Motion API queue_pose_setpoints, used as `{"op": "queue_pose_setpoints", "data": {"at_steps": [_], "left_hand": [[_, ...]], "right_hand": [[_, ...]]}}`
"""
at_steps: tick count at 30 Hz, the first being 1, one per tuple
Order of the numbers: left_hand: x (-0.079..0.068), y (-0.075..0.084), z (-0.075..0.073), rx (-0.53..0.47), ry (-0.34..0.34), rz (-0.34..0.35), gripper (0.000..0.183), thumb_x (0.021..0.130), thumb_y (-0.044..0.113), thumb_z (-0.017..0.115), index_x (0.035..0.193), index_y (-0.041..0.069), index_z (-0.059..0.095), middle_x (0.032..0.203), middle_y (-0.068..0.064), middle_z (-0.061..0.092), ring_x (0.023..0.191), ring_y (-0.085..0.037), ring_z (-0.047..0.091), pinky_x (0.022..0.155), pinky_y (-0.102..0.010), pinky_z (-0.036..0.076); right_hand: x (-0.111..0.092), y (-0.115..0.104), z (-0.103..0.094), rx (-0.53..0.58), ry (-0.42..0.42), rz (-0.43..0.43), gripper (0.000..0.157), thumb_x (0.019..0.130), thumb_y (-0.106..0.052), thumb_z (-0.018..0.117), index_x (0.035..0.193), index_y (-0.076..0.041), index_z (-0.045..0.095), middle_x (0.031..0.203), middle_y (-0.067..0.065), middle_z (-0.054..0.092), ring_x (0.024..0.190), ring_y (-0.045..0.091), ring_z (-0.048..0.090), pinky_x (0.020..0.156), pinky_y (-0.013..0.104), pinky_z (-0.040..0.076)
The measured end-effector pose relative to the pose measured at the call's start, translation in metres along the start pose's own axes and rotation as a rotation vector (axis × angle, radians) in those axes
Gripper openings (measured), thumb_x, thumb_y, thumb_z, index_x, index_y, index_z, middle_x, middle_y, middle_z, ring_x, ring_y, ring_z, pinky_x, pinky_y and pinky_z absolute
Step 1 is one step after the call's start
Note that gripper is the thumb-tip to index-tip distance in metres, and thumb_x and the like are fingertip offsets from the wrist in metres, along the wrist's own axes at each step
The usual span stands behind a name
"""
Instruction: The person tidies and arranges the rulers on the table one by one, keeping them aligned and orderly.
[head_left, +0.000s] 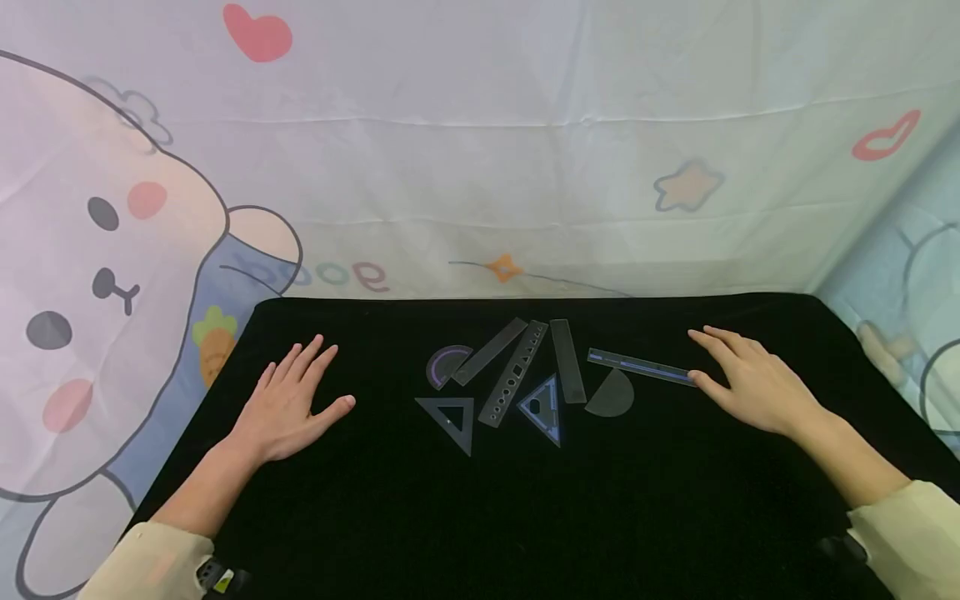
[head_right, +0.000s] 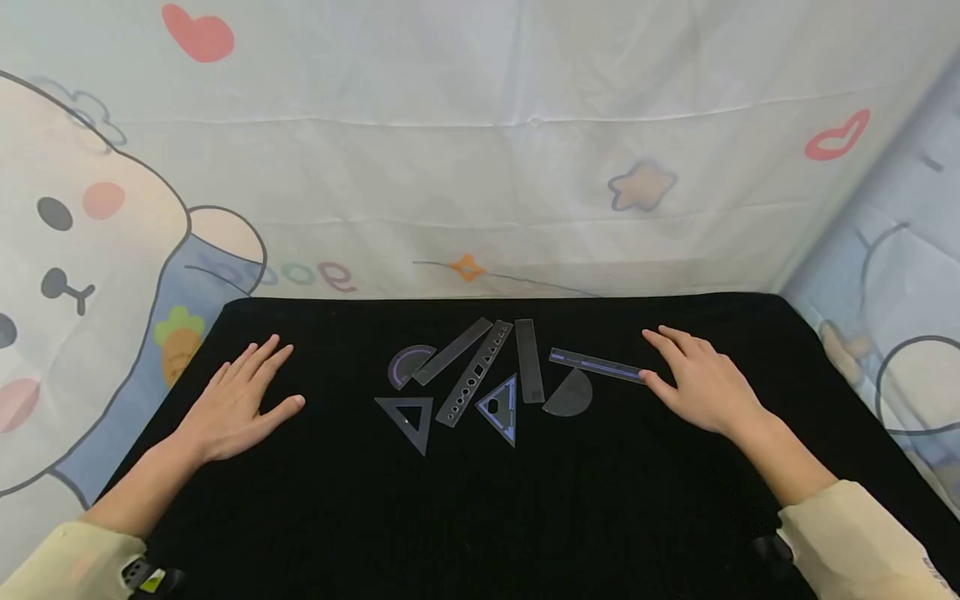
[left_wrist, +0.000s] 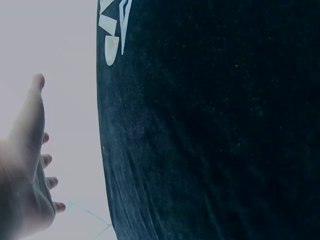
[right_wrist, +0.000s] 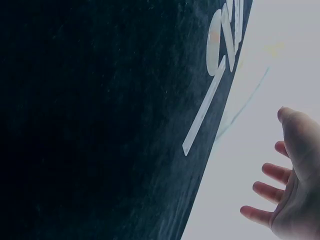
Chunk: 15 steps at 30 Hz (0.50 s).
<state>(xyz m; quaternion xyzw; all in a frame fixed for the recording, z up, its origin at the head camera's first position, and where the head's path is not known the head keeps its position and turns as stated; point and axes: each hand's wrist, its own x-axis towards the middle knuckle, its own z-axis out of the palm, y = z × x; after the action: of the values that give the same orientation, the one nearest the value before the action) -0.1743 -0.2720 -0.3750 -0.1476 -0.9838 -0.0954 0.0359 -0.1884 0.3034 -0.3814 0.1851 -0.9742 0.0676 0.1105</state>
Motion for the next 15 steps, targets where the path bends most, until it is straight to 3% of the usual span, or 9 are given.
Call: {"op": "queue_pose_setpoints", "data": {"at_steps": [7, 15], "left_hand": [[0.001, 0.0, 0.003, -0.07, 0.005, -0.002, 0.074, 0.09, 0.055, 0.043, 0.146, 0.011, 0.022, 0.153, -0.017, 0.012, 0.137, -0.042, 0.014, 0.106, -0.063, 0.014], [0.005, 0.001, 0.011, -0.151, 0.065, -0.01, 0.071, 0.09, 0.052, 0.045, 0.144, 0.01, 0.026, 0.151, -0.017, 0.018, 0.134, -0.042, 0.021, 0.105, -0.061, 0.02]], "right_hand": [[0.005, -0.007, 0.002, 0.046, -0.004, 0.017, 0.053, 0.092, -0.032, 0.053, 0.135, -0.004, 0.04, 0.132, 0.027, 0.042, 0.113, 0.048, 0.043, 0.088, 0.062, 0.039], [0.015, -0.014, 0.009, 0.068, -0.019, 0.04, 0.05, 0.091, -0.027, 0.055, 0.134, -0.004, 0.041, 0.128, 0.026, 0.046, 0.11, 0.046, 0.047, 0.082, 0.059, 0.044]]}}
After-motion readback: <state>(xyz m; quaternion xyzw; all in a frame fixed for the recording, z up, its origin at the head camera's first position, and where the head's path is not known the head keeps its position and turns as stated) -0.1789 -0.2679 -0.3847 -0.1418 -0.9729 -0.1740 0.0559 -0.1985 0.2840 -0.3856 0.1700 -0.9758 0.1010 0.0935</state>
